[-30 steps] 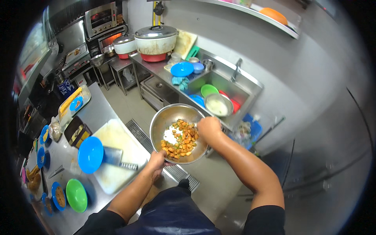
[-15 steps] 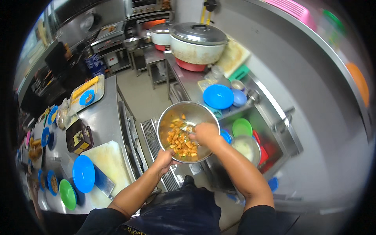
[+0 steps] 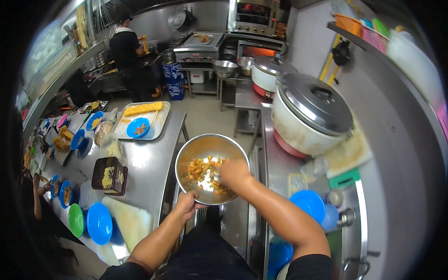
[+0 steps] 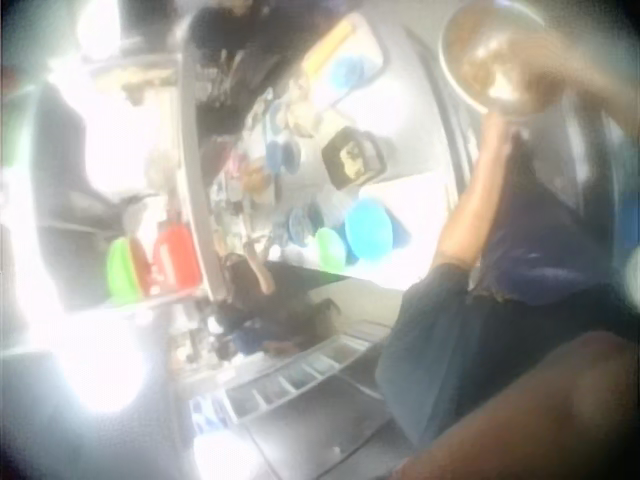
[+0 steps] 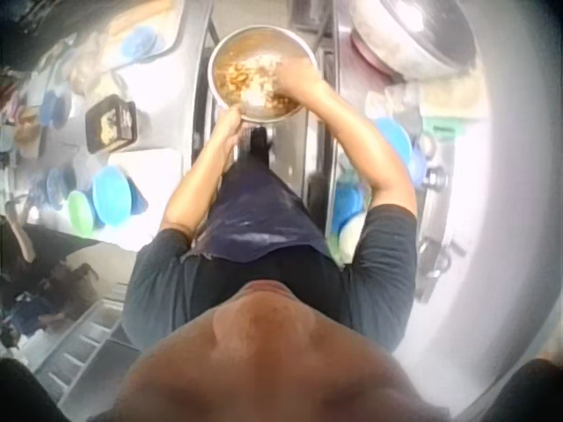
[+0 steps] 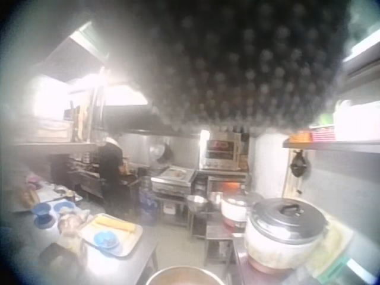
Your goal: The person mixes a salad in a large metal bowl using a spoon, then adds seasoning from a small container. They proceed to distribute the mixed salad into several clear plastic bowls lined up on the stainless steel counter. Finally, they add shredded chicken pieces by hand to the bowls.
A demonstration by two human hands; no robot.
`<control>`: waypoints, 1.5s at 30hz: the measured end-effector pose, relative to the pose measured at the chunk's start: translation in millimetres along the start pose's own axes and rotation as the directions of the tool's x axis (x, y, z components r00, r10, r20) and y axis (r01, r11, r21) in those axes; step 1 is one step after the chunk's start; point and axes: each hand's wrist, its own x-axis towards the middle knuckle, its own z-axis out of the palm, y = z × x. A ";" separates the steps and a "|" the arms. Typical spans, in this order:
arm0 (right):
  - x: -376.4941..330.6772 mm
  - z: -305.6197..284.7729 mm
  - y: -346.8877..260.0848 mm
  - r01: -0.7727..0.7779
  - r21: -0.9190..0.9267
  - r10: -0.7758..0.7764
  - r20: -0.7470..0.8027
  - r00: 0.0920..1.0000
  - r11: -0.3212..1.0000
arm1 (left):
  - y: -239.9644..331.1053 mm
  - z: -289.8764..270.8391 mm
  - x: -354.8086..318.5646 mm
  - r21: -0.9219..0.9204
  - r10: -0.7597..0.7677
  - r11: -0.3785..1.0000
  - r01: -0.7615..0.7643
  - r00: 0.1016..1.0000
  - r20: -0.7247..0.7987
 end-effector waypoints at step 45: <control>1065.0 -214.2 209.0 0.661 -0.085 -0.647 0.141 0.749 0.746 | 555.7 -59.4 836.6 -0.272 0.214 0.875 -0.400 0.824 -0.524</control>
